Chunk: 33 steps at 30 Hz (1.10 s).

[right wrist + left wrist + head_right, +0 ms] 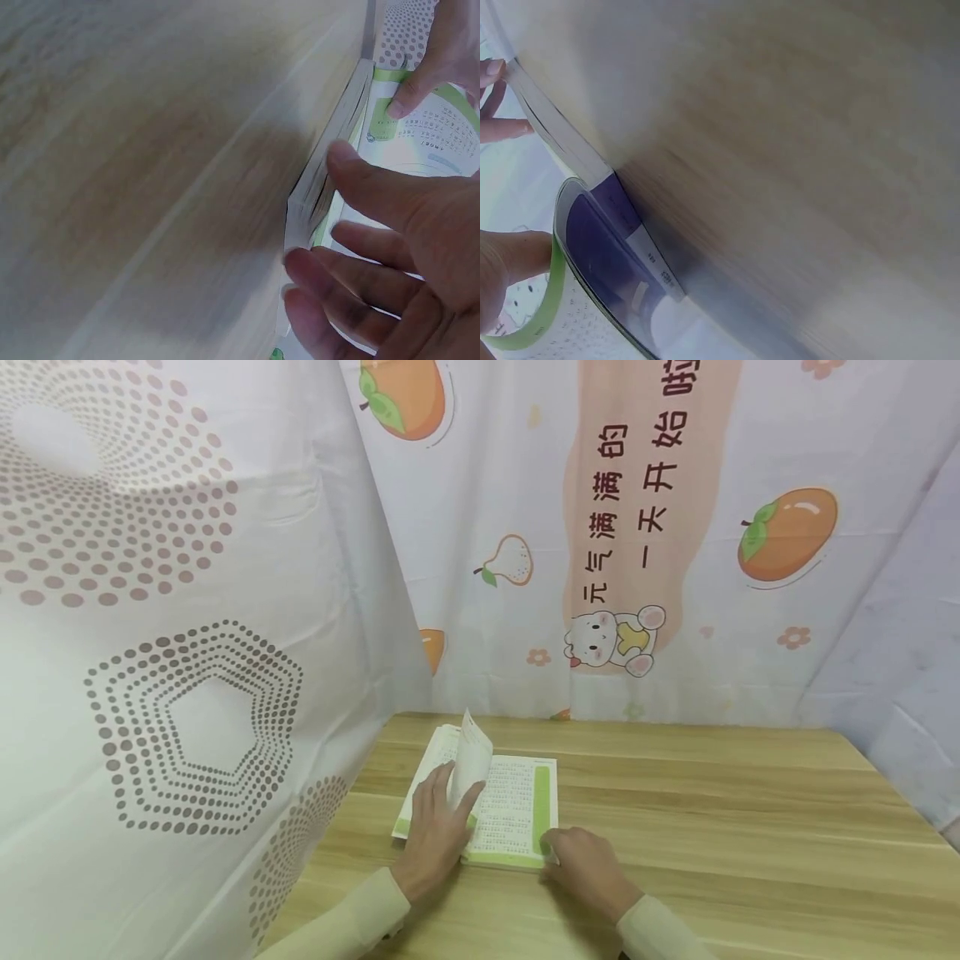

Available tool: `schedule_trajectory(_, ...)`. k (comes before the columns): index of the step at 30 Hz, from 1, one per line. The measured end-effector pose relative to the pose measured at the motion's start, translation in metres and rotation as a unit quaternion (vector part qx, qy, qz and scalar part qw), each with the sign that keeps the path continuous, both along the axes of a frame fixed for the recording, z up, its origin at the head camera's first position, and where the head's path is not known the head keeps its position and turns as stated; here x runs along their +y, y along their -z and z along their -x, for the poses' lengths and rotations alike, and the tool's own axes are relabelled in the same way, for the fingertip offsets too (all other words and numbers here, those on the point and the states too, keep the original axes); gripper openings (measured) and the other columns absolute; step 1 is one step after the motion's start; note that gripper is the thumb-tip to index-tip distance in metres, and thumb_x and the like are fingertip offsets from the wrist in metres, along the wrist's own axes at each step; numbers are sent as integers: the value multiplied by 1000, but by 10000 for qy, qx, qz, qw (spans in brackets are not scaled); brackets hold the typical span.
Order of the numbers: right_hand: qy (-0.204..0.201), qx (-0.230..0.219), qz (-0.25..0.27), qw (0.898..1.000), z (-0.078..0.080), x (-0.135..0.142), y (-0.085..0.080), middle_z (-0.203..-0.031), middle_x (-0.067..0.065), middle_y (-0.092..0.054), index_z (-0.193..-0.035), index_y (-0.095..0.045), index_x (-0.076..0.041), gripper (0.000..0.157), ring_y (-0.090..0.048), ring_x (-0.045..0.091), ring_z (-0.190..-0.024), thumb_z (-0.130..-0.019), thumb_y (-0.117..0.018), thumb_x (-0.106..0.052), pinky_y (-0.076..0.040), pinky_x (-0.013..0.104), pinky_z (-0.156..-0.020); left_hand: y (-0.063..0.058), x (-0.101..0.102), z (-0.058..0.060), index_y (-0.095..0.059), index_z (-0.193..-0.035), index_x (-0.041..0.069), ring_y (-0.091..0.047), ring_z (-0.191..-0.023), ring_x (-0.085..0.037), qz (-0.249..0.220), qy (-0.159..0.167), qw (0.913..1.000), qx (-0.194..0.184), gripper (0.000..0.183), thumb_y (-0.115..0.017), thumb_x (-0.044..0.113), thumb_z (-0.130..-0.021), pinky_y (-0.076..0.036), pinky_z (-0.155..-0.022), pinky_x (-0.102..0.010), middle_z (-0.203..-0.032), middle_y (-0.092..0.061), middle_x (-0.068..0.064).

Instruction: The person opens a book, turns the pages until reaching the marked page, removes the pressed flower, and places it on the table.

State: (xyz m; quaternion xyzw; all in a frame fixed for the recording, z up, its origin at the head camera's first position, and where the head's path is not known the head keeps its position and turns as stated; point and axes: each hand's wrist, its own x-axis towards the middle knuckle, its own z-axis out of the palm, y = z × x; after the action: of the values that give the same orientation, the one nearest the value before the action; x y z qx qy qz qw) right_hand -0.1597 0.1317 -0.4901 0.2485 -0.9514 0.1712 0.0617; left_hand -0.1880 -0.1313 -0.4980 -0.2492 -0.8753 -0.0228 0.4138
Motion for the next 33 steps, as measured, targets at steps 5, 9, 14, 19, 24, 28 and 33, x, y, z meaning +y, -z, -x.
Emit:
schedule_trajectory(5,-102,81,-84,9999,2,1,3,-75,-8,-65,-90,-69,-15,31,-49,4,-61,-72,-91,-30,-44,27,-51,4,-3,0,-48,-148,28,-37,-138,-44,-38,-16,9994,349,90,-85,6,-69,-37,-101,-57,-153,-31,-28)
schedule_trajectory(9,-109,253,-155,9995,3,2,4,-83,-2,-73,-93,-74,-15,32,-57,5,-63,-71,-91,-29,-49,28,-53,4,-4,1,-43,-151,29,-36,-139,-43,18,34,9986,522,97,-87,8,-68,-38,-99,-57,-155,-29,-26)
schedule_trajectory(14,-95,276,-173,9994,2,1,0,-94,4,-78,-97,-78,-13,36,-66,9,-69,-70,-91,-33,-53,29,-56,1,-4,-1,-56,-138,26,-37,-139,-41,354,-164,9992,99,72,-87,8,-75,-37,-100,-61,-149,-42,-18)
schedule_trajectory(19,-141,244,-222,9994,3,1,-2,-95,4,-77,-96,-79,-12,34,-57,4,-65,-71,-90,-33,-50,26,-53,-3,-4,-4,-73,-110,20,-54,-125,-31,825,-306,9945,-562,30,-81,8,-84,-46,-98,-52,-126,-64,-6)
schedule_trajectory(24,-288,292,-176,9990,6,4,-3,-90,0,-76,-92,-79,-14,31,-52,1,-62,-71,-90,-33,-47,25,-51,-3,-5,-5,-77,-105,17,-61,-111,-23,870,-16,9901,-1103,25,-80,4,-84,-55,-84,-38,-117,-69,-2)
schedule_trajectory(28,-395,305,-4,9988,7,7,-3,-85,-5,-75,-89,-80,-16,22,-47,-1,-61,-74,-88,-30,-44,23,-50,-2,-5,-5,-71,-118,12,-64,-110,-20,858,214,9841,-1541,36,-80,3,-85,-56,-85,-34,-123,-69,-3)
schedule_trajectory(33,-523,256,364,9976,6,10,-5,-73,-14,-67,-82,-79,-21,6,-43,-4,-57,-85,-81,-17,-41,21,-51,1,-4,-5,-68,-121,11,-64,-109,-19,980,337,9786,-1778,45,-85,4,-81,-55,-87,-32,-125,-68,-4)
